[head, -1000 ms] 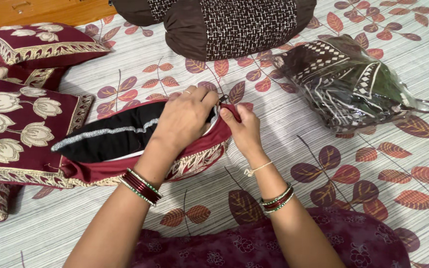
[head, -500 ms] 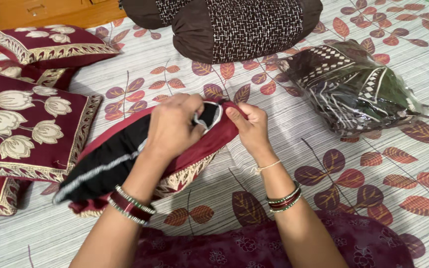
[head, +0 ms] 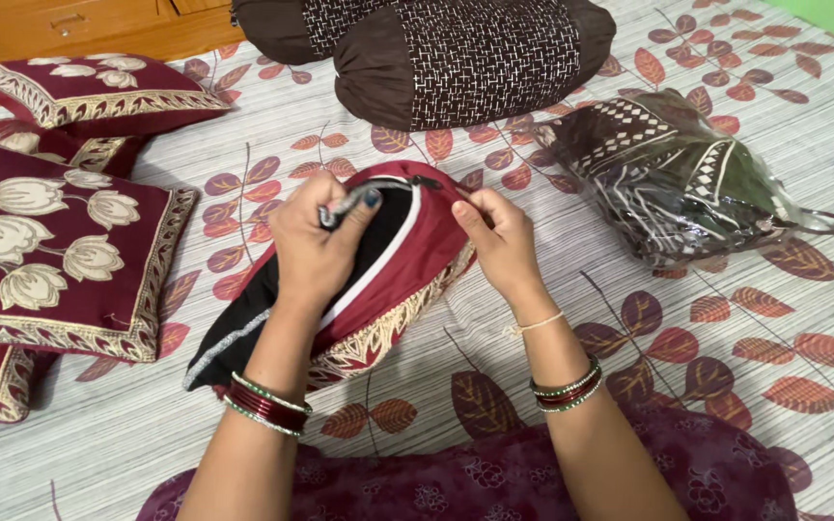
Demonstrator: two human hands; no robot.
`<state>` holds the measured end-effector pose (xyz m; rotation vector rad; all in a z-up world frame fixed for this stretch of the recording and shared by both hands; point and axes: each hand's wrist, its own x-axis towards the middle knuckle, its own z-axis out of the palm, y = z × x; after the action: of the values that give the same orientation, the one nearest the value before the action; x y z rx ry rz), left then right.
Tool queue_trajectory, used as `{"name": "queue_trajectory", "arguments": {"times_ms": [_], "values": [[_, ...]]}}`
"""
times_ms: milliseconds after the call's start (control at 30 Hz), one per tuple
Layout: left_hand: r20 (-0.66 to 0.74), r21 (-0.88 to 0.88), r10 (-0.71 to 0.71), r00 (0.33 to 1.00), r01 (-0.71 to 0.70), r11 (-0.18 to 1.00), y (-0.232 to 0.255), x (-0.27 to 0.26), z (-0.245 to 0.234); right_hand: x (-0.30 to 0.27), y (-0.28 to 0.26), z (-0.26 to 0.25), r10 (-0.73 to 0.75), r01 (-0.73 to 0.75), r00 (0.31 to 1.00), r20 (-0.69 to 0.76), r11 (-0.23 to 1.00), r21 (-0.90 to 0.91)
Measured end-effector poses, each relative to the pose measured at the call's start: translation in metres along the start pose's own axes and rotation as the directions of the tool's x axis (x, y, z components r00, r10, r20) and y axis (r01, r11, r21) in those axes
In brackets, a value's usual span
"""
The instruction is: The person unzips a maroon pillow cover, inserts a black pillow insert, and zips it closed. They repeat this process with a second pillow cover, handling each insert and cover one at a time on a bed.
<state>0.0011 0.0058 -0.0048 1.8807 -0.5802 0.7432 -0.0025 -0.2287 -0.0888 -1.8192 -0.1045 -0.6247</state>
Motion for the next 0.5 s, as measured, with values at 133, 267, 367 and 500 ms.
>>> {"name": "queue_trajectory", "arguments": {"times_ms": [133,267,367,500], "values": [[-0.019,-0.189,-0.054,0.998,0.050,0.981,-0.019,-0.006,-0.024,0.002,0.027,0.001,-0.003,0.003,0.999,-0.038,1.000,-0.005],[-0.052,-0.392,-0.091,0.994,0.064,0.918,-0.022,-0.026,-0.063,-0.001,0.039,-0.005,0.303,-0.306,0.951,-0.064,0.951,-0.047],[-0.159,-0.425,-0.061,0.985,-0.012,0.905,-0.025,-0.033,-0.095,-0.001,0.031,-0.004,0.423,-0.419,0.904,0.065,0.846,0.330],[-0.326,-0.507,-0.059,0.944,-0.121,0.854,-0.047,-0.029,-0.126,0.021,0.009,-0.013,0.206,-0.216,0.976,0.077,0.845,0.490]]}}
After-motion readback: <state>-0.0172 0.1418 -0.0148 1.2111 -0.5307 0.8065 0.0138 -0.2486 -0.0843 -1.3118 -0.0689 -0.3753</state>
